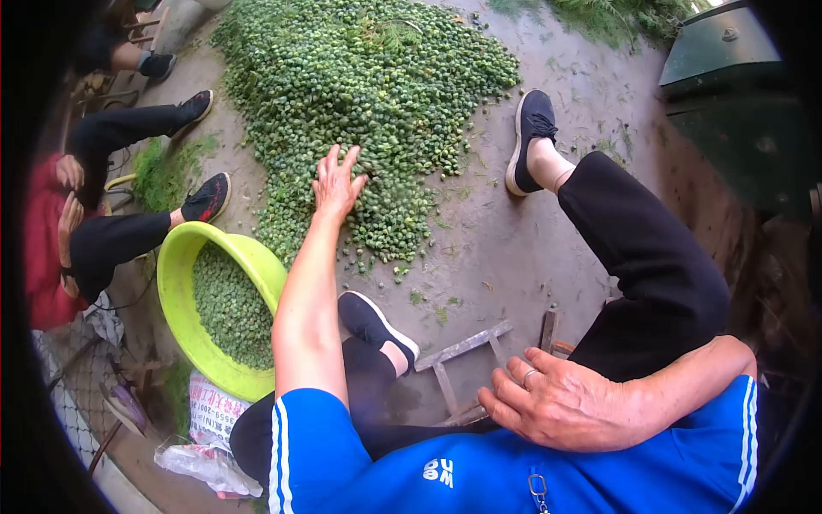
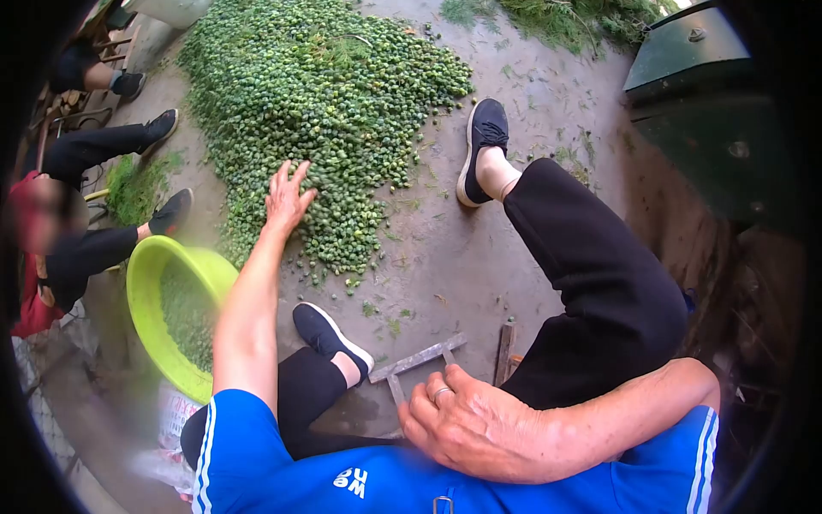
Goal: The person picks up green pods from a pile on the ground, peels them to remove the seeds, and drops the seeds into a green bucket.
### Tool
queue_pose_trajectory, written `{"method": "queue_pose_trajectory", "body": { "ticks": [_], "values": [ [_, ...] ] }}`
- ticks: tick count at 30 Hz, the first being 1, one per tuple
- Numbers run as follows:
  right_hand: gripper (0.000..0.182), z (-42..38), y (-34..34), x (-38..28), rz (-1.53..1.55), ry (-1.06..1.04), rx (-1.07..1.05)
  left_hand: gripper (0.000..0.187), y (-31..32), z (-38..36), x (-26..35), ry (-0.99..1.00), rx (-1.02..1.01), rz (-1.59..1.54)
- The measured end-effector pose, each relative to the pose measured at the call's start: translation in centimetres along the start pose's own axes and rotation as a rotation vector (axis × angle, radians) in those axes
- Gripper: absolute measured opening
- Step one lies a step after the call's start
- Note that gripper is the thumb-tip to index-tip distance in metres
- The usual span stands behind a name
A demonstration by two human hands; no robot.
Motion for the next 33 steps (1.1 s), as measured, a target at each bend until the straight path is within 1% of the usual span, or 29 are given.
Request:
{"method": "queue_pose_trajectory", "body": {
  "ticks": [1,2,5,6,9,11,12,13,15,16,17,19,21,22,23,25,26,28,29,31,32,33],
  "values": [
    [0.037,0.0,0.0,-0.2,0.002,-0.007,0.003,0.064,0.3,-1.1,-0.3,0.038,-0.003,0.074],
    [0.036,0.0,0.1,-0.3,-0.002,-0.014,-0.011,0.061,0.7,-2.1,-0.8,0.039,-0.054,0.076],
    [0.035,0.1,0.3,-0.7,0.0,-0.023,-0.034,0.057,0.0,-4.3,-1.4,0.087,-0.091,0.156],
    [0.035,0.2,0.4,-0.7,-0.006,-0.025,-0.042,0.051,-0.3,-4.5,-1.9,0.064,-0.045,0.182],
    [0.035,0.2,0.4,-0.7,-0.029,-0.014,-0.052,0.046,-1.6,-3.5,-4.7,-0.161,0.102,0.149],
    [0.034,0.2,0.4,-0.7,-0.031,-0.003,-0.035,0.047,-2.5,-3.7,-5.8,-0.238,0.16,0.049],
    [0.034,0.2,0.5,-0.7,-0.042,-0.005,-0.042,0.046,-3.5,-3.9,-4.9,-0.235,0.206,0.063],
    [0.034,0.2,0.5,-0.7,-0.055,-0.006,-0.048,0.046,-3.4,-3.7,-4.4,-0.233,0.203,0.063],
    [0.033,0.3,0.5,-0.8,-0.048,-0.012,-0.055,0.045,-2.9,-3.1,-2.5,-0.038,0.157,-0.165],
    [0.033,0.3,0.6,-0.9,-0.041,-0.02,-0.063,0.047,-2.4,-3.3,-1.0,0.026,0.187,-0.172],
    [0.033,0.3,0.7,-0.8,-0.037,-0.019,-0.065,0.049,-1.2,-3.1,0.1,0.081,0.172,-0.162],
    [0.03,0.5,0.6,-0.8,-0.051,-0.009,-0.039,0.052,0.8,-4.3,2.9,0.071,0.055,-0.076],
    [0.028,0.6,0.4,-0.8,-0.067,-0.008,-0.045,0.052,1.5,-6.3,5.1,0.085,0.084,0.084],
    [0.027,0.6,0.3,-0.8,-0.084,-0.01,-0.049,0.048,2.4,-6.8,5.1,0.093,0.056,0.046],
    [0.027,0.6,0.4,-0.8,-0.086,-0.007,-0.049,0.043,3.0,-7.7,5.0,0.151,0.091,-0.008],
    [0.026,0.7,0.4,-0.9,-0.131,-0.018,0.036,0.041,4.9,-8.4,3.5,0.101,0.038,-0.085],
    [0.026,0.7,0.4,-1.0,-0.132,-0.019,0.037,0.041,5.7,-8.4,2.5,0.101,0.04,-0.083],
    [0.024,0.8,0.7,-1.1,-0.093,-0.014,0.006,0.038,6.6,-8.4,-0.2,0.051,0.064,-0.32],
    [0.024,0.9,1.0,-1.2,-0.099,-0.017,0.01,0.033,7.0,-8.3,-1.0,0.024,0.118,-0.298],
    [0.022,1.2,1.4,-1.1,-0.112,-0.012,0.016,0.021,7.5,-9.2,-2.3,-0.524,-0.403,-1.229],
    [0.017,1.6,1.0,-1.0,-0.066,0.005,-0.015,0.018,6.4,-10.1,-2.0,-0.581,-0.417,-1.54],
    [0.017,1.9,1.1,-0.8,-0.08,0.001,-0.012,0.018,5.0,-11.0,-1.9,-0.57,-0.404,-1.542]
  ]
}}
Point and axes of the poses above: each hand's wrist, its own z-axis towards the middle knuckle, its own y-axis out of the palm, x = y × z, the point moved 5 cm from there along z, towards the middle knuckle, and after that the axes turned 14 degrees about -y, right-handed, at the moved point
